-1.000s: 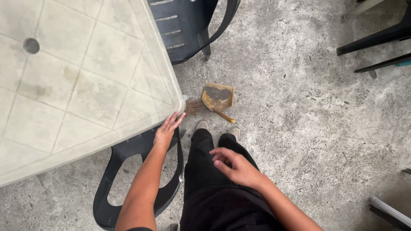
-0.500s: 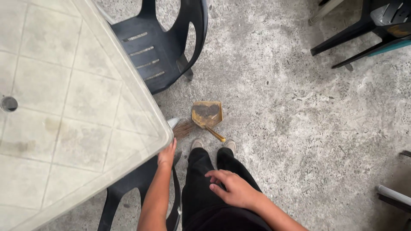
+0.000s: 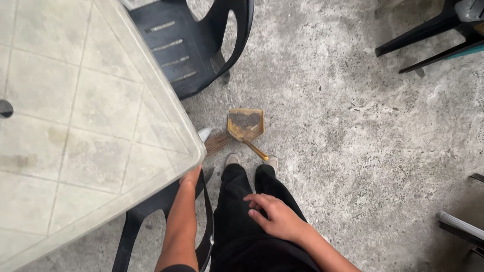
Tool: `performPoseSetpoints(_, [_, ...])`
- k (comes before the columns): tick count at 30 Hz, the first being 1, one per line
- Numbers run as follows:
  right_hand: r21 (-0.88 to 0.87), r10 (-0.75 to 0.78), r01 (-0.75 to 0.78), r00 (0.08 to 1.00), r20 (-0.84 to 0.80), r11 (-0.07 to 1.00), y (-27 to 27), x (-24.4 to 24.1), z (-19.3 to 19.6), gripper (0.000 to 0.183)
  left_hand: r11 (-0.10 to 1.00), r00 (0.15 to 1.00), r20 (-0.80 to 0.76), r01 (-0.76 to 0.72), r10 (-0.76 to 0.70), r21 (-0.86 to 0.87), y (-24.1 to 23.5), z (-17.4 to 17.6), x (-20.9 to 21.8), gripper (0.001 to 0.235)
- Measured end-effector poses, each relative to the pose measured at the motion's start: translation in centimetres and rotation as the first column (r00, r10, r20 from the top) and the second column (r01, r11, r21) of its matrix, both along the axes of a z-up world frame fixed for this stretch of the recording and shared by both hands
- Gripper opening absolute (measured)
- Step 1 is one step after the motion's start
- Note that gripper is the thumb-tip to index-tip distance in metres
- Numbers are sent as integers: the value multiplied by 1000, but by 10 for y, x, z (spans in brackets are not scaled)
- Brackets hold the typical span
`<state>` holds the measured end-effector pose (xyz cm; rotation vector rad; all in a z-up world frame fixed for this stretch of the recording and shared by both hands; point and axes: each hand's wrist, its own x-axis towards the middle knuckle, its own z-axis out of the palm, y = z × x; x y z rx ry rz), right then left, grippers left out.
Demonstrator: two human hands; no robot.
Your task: Sweeping the concrete floor with a broom and dustpan followed by wiping down plastic chairs with a spray cleaner and cloth.
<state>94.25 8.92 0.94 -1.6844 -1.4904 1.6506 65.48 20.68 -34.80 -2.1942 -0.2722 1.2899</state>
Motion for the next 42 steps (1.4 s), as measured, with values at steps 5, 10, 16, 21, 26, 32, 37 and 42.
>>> performPoseSetpoints(5, [-97,-42,37,998,-54,995,0,-5,-18,37,964,975,28,224,-222,-144,-17,-71,-23,66])
performPoseSetpoints(10, [-350,-288,186,920,-266,918,-22,-4,-118,34,673,640,347,-376,686,-637,-37,-34,33,76])
performPoseSetpoints(16, [-706,-574,328,807,-135,627,-18,-5,-184,38,315,179,290,-780,940,-540,-29,137,117,30])
performPoseSetpoints(21, [-957,-760,127,638,-122,260,-18,-24,-181,56,-222,-188,-131,-630,973,-744,-52,245,114,57])
performPoseSetpoints(26, [-976,-926,56,332,-179,209,-72,-36,-236,54,-389,-173,-351,-309,920,-868,-47,247,108,48])
performPoseSetpoints(32, [-999,-970,-15,237,-46,44,-74,9,-184,53,-151,-375,-77,-172,924,-973,-45,142,171,77])
performPoseSetpoints(37, [-999,-961,-25,274,27,-35,-97,57,-172,57,-279,-255,-179,-442,950,-853,-60,86,242,93])
performPoseSetpoints(42, [-993,-967,-21,228,110,-118,-117,143,-169,50,73,-586,175,-195,791,-978,-145,-91,298,61])
